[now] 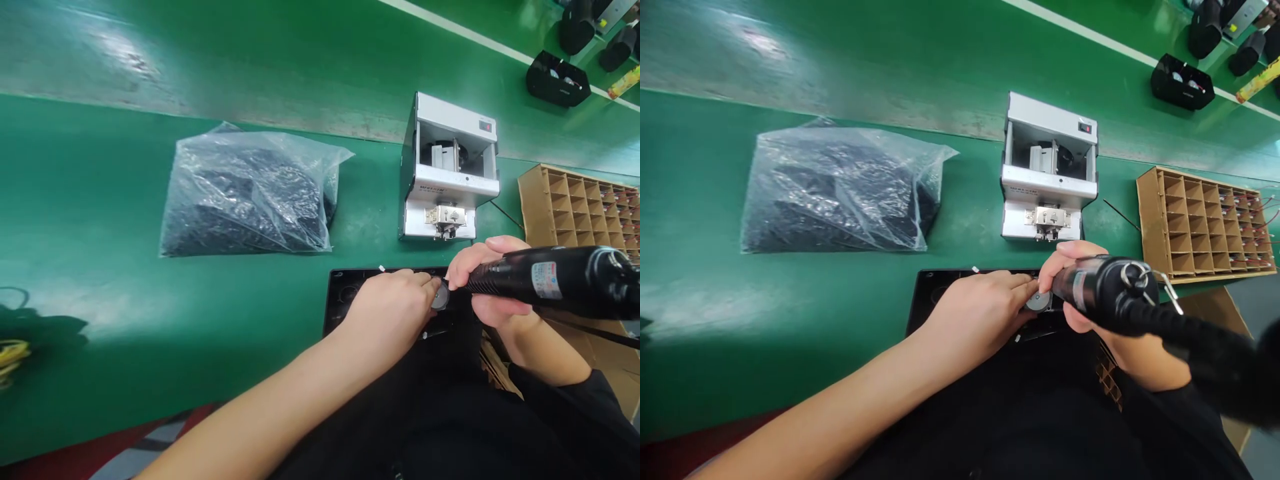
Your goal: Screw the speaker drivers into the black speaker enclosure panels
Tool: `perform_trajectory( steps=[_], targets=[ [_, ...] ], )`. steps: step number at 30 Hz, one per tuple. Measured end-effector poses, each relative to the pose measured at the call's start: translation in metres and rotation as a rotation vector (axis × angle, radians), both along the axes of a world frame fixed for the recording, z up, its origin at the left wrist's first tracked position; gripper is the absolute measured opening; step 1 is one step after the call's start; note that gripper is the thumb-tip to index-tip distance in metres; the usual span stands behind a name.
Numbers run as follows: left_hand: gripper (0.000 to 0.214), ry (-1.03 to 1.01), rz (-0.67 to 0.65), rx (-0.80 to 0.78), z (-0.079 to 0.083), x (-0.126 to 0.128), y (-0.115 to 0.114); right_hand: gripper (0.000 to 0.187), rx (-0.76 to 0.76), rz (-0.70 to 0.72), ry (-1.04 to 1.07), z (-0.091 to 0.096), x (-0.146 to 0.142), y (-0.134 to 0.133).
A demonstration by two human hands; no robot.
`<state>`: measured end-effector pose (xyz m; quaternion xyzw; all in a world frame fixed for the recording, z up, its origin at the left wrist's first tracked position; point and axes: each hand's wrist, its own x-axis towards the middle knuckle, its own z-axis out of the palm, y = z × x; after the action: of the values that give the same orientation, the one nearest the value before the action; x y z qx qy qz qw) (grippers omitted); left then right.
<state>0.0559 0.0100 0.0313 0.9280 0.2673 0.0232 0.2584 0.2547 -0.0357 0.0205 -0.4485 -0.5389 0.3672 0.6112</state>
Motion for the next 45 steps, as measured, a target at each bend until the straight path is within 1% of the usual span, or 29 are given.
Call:
perform_trajectory(
  steps=[2, 4, 6, 8, 10, 11, 13, 15, 17, 22, 26, 29, 31, 33, 36, 40, 42, 45],
  targets=[
    [0.019, -0.026, 0.001, 0.01, -0.003, -0.002, -0.002, 0.077, 0.114, -0.022, 0.038, 0.02, -0.002, 0.007],
    [0.027, -0.052, -0.001, 0.029, -0.007, -0.004, -0.004, 0.069, 0.185, -0.071, 0.101, 0.047, -0.006, 0.019],
    [0.033, -0.068, -0.004, 0.042, -0.01, -0.005, -0.006, 0.057, 0.167, -0.142, 0.155, 0.072, -0.013, 0.036],
    [0.038, -0.076, -0.003, 0.054, -0.013, -0.006, -0.006, 0.046, 0.228, -0.229, 0.168, 0.085, -0.02, 0.055],
    [0.037, -0.078, -0.005, 0.071, -0.014, -0.006, -0.007, 0.045, 0.33, -0.27, 0.133, 0.085, -0.026, 0.074],
    [0.037, -0.079, -0.008, 0.081, -0.015, -0.006, -0.007, 0.047, 0.336, -0.265, 0.102, 0.082, -0.028, 0.081],
    [0.036, -0.082, -0.014, 0.099, -0.016, -0.006, -0.008, 0.053, 0.296, -0.24, 0.061, 0.073, -0.028, 0.091],
    [0.037, -0.082, -0.017, 0.109, -0.017, -0.007, -0.008, 0.056, 0.285, -0.223, 0.063, 0.065, -0.026, 0.096],
    [0.038, -0.081, -0.019, 0.109, -0.017, -0.007, -0.009, 0.056, 0.305, -0.207, 0.057, 0.06, -0.023, 0.097],
    [0.042, -0.07, -0.019, 0.093, -0.015, -0.006, -0.009, 0.06, 0.277, -0.213, -0.011, 0.058, -0.021, 0.096],
    [0.045, -0.07, -0.011, 0.083, -0.015, -0.006, -0.009, 0.06, 0.257, -0.209, -0.046, 0.057, -0.02, 0.094],
    [0.043, -0.097, 0.005, 0.077, -0.017, -0.006, -0.008, 0.065, 0.263, -0.23, -0.057, 0.055, -0.021, 0.092],
    [0.043, -0.121, 0.015, 0.081, -0.019, -0.006, -0.008, 0.063, 0.26, -0.198, -0.036, 0.054, -0.023, 0.09],
    [0.042, -0.131, 0.02, 0.089, -0.02, -0.005, -0.008, 0.061, 0.253, -0.157, 0.036, 0.057, -0.024, 0.083],
    [0.041, -0.12, 0.018, 0.105, -0.019, -0.006, -0.007, 0.059, 0.24, -0.157, 0.137, 0.07, -0.024, 0.059],
    [0.04, -0.146, 0.011, 0.152, -0.019, -0.007, -0.005, 0.057, 0.138, -0.223, 0.149, 0.09, -0.024, 0.012],
    [0.04, -0.163, 0.022, 0.17, -0.018, -0.008, -0.005, 0.054, 0.111, -0.296, 0.145, 0.094, -0.025, -0.007],
    [0.047, -0.2, 0.037, 0.188, -0.017, -0.009, -0.007, 0.053, 0.077, -0.37, 0.168, 0.094, -0.025, -0.022]
  ],
)
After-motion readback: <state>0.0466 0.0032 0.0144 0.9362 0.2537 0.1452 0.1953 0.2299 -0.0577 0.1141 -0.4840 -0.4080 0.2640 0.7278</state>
